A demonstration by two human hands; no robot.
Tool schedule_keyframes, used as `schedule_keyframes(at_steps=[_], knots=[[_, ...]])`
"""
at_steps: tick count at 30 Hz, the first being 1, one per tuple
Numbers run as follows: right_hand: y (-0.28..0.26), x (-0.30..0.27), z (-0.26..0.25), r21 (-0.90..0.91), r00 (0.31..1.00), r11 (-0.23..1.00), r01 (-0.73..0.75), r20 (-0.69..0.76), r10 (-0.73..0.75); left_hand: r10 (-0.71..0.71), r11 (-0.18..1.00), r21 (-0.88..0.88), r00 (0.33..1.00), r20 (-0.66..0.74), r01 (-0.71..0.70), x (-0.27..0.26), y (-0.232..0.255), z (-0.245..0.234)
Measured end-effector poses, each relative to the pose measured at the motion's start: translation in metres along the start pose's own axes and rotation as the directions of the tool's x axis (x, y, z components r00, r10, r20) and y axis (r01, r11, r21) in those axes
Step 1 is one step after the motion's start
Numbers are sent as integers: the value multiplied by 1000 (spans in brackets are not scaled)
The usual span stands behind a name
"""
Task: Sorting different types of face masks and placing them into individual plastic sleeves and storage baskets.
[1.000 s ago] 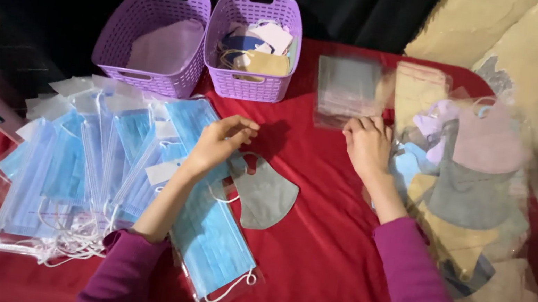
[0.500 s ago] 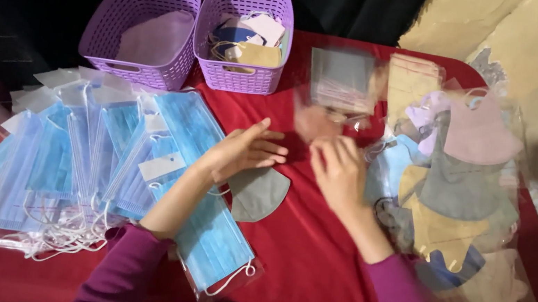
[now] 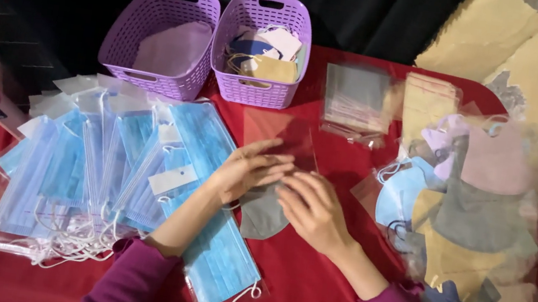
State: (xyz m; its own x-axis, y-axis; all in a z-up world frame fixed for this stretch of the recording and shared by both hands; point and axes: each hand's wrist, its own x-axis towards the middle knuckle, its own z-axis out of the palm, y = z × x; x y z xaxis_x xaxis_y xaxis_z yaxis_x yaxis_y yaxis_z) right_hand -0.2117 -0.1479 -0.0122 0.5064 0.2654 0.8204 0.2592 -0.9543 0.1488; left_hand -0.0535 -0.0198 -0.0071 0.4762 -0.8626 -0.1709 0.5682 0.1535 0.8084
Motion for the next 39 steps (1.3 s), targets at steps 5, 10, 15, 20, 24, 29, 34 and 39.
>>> schedule_keyframes(at_steps=[5, 10, 15, 20, 24, 29, 34, 39], knots=[[20, -28, -1, 74, 928, 926, -371, 79, 365, 79, 989, -110, 987, -138, -94, 5, 3, -4], [13, -29, -2, -28, 842, 886, -462, 298, 449, 133, 973, -166, 977, -164, -161, 3, -2, -5], [-5, -25, 5, 35, 750, 841, -540, 474, 462, 165, 969, -150, 968, -187, -194, 3, 5, 0], [0, -37, 9, 129, 670, 738, -663, 542, 507, 192, 961, -157, 958, -212, -227, 1, 9, 2], [12, -39, 4, 177, 622, 669, -722, 590, 515, 226, 954, -147, 947, -227, -263, -1, 14, 3], [38, -27, -28, 245, 520, 594, -766, 779, 350, 263, 949, -117, 938, -224, -294, -1, 14, 3], [51, 2, -77, 268, 431, 464, -844, 855, 290, 294, 937, -121, 928, -231, -327, -1, 14, 3], [86, -27, -73, 204, 274, 187, -961, 799, 535, 307, 931, -125, 923, -233, -342, -2, 14, 5]])
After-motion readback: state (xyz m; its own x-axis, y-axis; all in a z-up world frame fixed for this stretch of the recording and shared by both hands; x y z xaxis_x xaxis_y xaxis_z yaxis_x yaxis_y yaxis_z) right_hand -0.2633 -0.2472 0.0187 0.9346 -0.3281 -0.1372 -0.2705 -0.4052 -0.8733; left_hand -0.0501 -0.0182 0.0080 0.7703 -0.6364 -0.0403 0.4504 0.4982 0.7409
